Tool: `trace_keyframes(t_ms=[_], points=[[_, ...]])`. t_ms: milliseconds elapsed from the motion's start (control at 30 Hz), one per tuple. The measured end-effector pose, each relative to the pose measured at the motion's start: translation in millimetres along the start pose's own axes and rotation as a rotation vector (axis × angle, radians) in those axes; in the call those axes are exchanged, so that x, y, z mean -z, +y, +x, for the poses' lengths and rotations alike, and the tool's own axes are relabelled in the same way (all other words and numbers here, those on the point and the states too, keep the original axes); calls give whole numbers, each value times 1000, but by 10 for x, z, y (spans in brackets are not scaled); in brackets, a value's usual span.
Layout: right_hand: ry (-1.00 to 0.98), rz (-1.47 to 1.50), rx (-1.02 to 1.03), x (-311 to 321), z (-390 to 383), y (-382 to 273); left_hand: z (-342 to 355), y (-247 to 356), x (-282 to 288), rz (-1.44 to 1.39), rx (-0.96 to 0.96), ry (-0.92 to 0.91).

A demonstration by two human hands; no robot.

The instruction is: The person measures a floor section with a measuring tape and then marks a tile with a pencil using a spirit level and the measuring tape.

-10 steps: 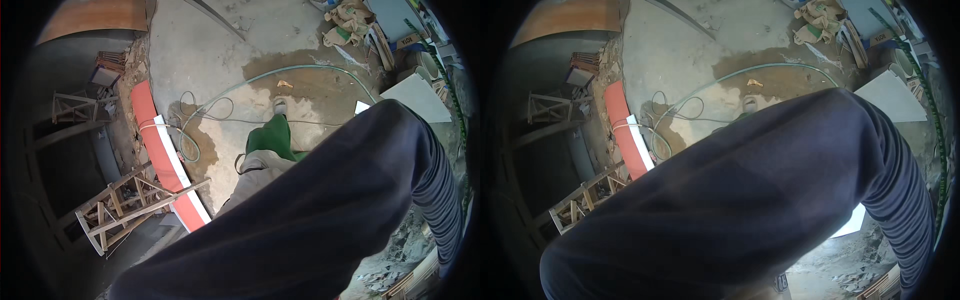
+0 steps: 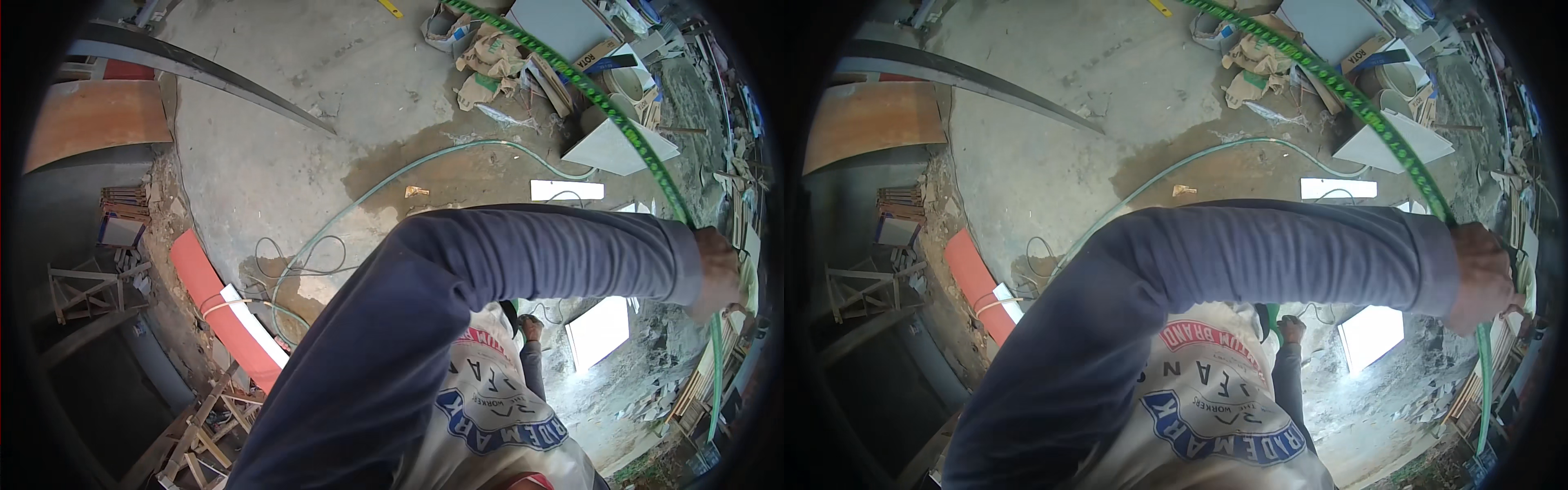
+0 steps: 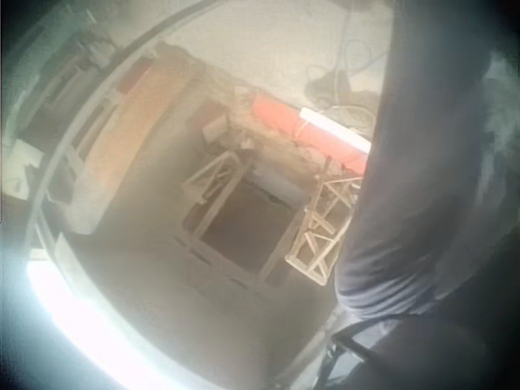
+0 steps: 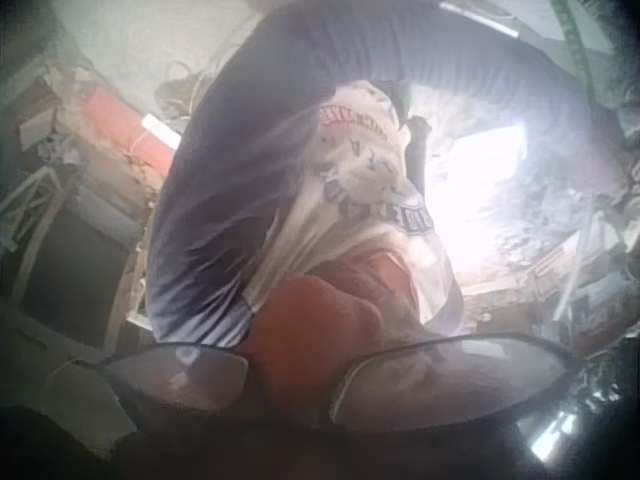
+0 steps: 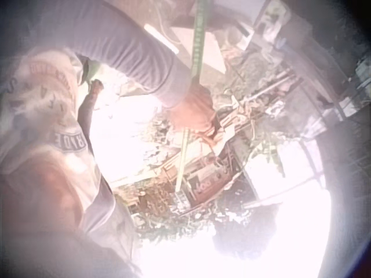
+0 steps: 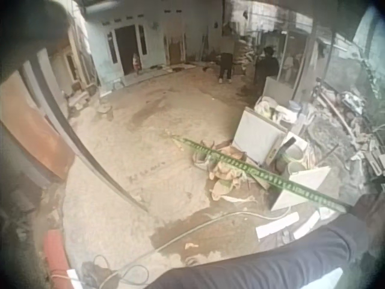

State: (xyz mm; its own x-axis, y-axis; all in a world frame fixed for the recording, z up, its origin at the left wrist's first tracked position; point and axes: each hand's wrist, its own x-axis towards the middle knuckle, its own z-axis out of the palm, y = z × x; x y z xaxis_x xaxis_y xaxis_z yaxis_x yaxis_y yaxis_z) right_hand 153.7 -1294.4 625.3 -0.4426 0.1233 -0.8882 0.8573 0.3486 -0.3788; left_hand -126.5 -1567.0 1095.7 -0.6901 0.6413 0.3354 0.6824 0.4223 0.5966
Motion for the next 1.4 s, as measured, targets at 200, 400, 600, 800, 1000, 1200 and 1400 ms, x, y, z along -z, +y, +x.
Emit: trace_keyframes(t_ms=[200,400,600,800,1000,1200,1400], points=[[167,-78,64,323,-53,-913,-3235,-1837,-1213,-302,893,354],[205,-223,-56,306,298,-1379,-6185,-1737,-1347,170,1504,405],[162,-462,-237,281,1265,-2204,-6023,-2189,-836,-17,1879,719],[100,-447,-45,-39,3373,-5198,-4640,-3607,-732,-365,1815,1061],[7,-618,889,-1691,4071,-8771,-3466,-4874,347,-61,1664,860],[-267,-325,865,-3865,3502,-10235,-3769,-5760,1260,-263,1824,1034],[9,-758,664,-3608,5076,-10301,-3878,-7743,1827,-481,1700,1120]])
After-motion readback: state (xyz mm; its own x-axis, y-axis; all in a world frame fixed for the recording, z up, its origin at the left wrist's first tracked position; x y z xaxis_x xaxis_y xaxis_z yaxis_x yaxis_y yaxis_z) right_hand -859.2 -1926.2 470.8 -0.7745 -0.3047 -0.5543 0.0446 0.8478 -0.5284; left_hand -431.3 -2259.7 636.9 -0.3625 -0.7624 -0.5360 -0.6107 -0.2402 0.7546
